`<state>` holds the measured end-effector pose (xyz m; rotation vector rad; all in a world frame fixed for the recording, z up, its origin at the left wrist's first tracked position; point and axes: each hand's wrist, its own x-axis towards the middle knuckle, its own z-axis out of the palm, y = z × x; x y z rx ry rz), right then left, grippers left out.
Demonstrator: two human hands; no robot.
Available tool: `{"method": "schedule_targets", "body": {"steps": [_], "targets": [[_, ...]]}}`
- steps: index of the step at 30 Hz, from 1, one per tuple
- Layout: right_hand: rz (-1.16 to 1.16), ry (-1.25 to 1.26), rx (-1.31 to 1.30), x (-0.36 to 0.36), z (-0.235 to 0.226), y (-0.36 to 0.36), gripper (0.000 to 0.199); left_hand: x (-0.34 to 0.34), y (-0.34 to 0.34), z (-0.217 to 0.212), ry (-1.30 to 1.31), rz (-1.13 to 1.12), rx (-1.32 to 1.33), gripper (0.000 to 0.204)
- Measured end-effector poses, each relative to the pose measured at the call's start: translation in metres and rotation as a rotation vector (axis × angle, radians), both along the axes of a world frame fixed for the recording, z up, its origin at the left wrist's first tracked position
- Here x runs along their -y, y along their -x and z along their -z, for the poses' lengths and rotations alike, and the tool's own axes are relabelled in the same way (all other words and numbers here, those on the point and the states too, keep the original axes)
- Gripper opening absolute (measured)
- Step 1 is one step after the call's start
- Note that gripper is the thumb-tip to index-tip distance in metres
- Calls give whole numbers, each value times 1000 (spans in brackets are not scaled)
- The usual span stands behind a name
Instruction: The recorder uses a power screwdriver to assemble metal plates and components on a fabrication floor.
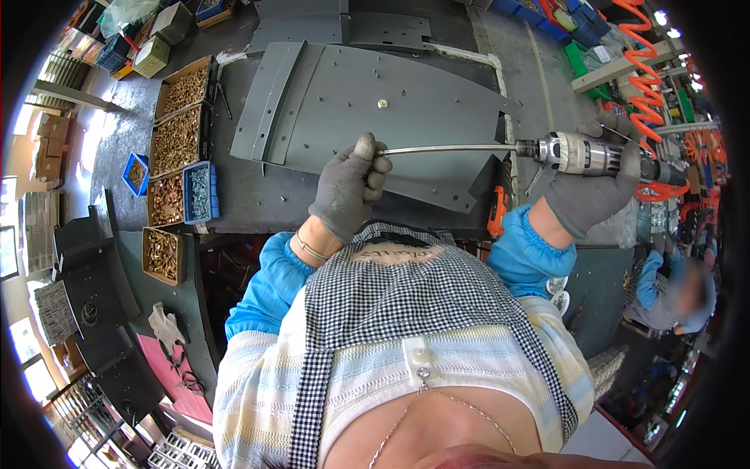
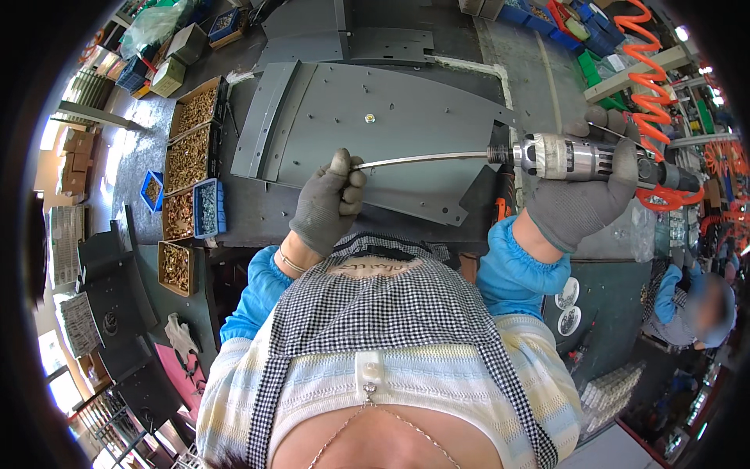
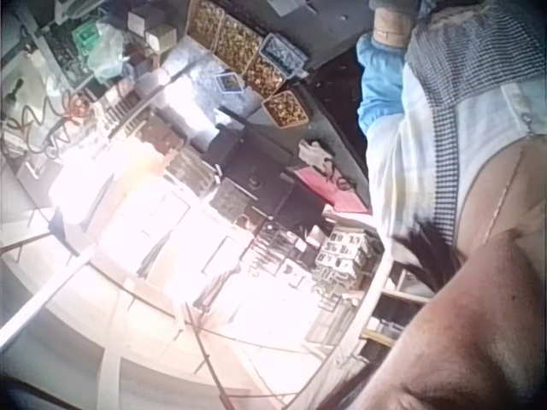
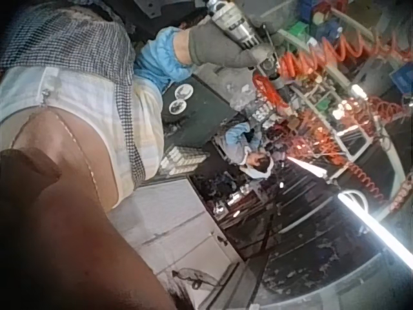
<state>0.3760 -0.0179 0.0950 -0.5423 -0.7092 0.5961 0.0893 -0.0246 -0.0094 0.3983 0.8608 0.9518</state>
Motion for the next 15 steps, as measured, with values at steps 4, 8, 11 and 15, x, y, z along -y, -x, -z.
{"method": "schedule_targets", "body": {"steps": [4, 8, 11, 15], "targets": [[23, 37, -13, -2, 3, 7, 38, 2, 2, 5, 65, -42, 138, 44], [90, 24, 36, -5, 1, 3, 39, 3, 11, 6, -40, -26, 104, 46], [77, -65, 64, -11, -9, -2, 39, 6, 23, 4, -715, 8, -1131, 60], [268, -88, 87, -18, -21, 0, 35, 12, 17, 9, -1071, 187, -1557, 70]]}}
